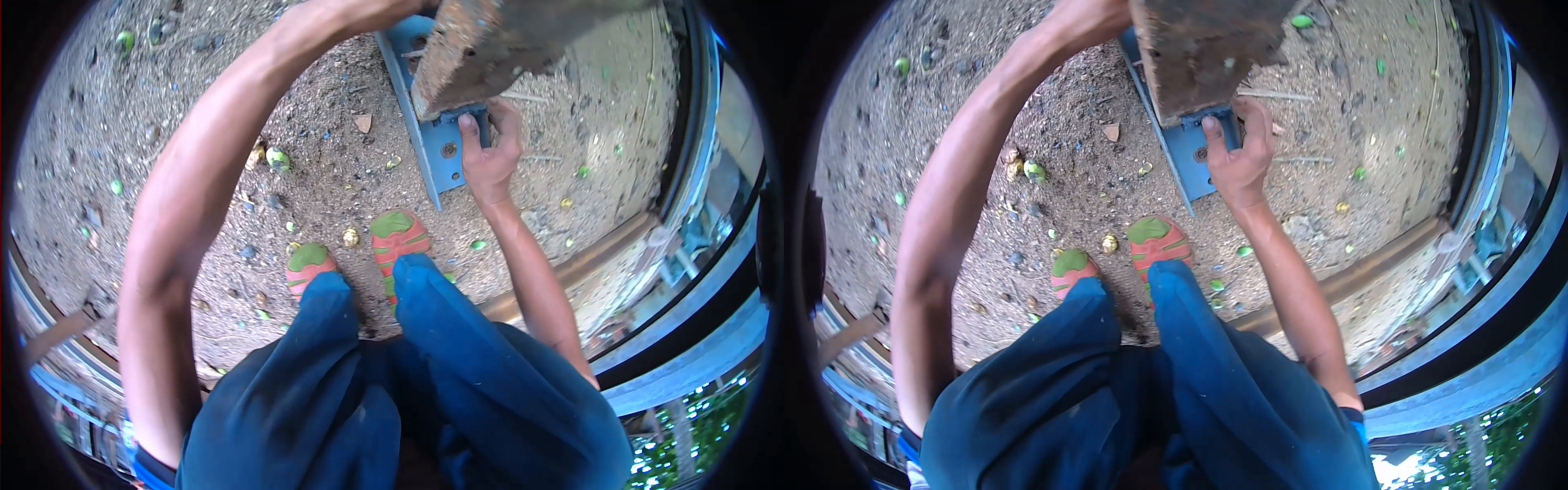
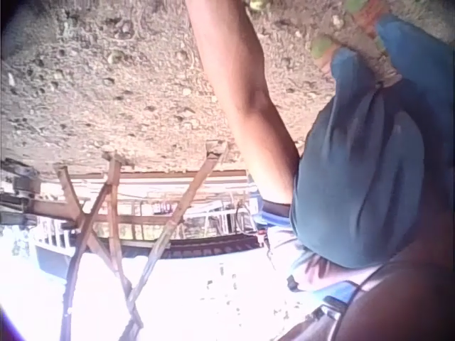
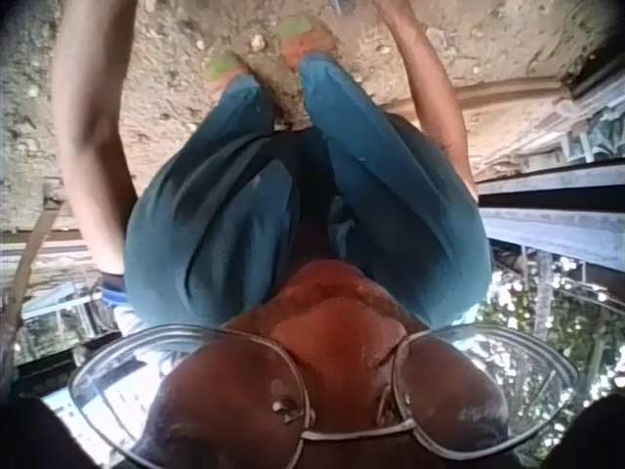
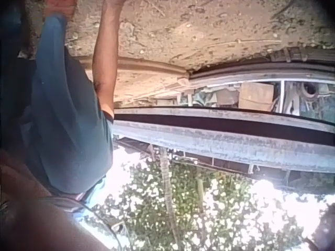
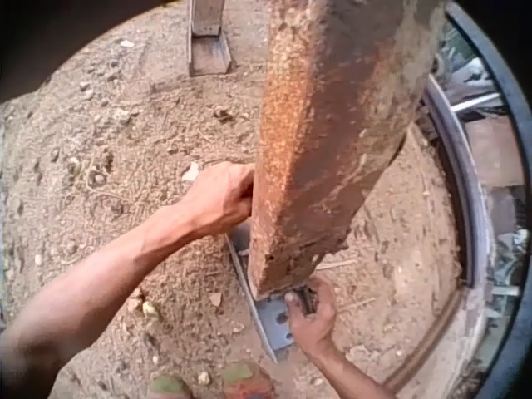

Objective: Marking positions on a metal beam using a guide bracket and a marker.

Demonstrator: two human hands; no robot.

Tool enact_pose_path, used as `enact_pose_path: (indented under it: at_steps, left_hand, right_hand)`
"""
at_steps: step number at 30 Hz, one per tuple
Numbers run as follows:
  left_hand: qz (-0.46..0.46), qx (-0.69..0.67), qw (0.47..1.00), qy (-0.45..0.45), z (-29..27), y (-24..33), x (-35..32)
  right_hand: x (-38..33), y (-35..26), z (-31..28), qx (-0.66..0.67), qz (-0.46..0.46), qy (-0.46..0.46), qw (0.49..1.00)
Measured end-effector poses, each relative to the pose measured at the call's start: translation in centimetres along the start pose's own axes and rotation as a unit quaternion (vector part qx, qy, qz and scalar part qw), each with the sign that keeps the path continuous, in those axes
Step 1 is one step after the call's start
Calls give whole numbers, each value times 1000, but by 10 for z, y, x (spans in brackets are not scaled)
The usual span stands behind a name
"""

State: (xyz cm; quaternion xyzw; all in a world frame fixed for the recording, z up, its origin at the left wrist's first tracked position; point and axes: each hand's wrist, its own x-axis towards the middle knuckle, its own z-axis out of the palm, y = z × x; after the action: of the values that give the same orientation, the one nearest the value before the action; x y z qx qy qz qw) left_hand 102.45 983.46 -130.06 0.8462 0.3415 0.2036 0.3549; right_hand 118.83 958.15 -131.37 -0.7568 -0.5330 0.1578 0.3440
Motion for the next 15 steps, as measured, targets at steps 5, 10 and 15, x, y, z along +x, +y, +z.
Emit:
enact_pose_path:
  at_steps: [5, 10, 15]
  left_hand:
    - [-139, -401, 902, 77, -34, 12, -14]
    - [-242, -599, 756, 107, -44, -11, -91]
    - [-271, -738, 616, 39, -23, 7, -181]
  right_hand:
    - [5, -2, -4, -21, -32, 13, 999]
    - [2, 4, -13, -30, -36, 14, 999]
    - [1, -3, -14, -1, -16, 15, 1000]
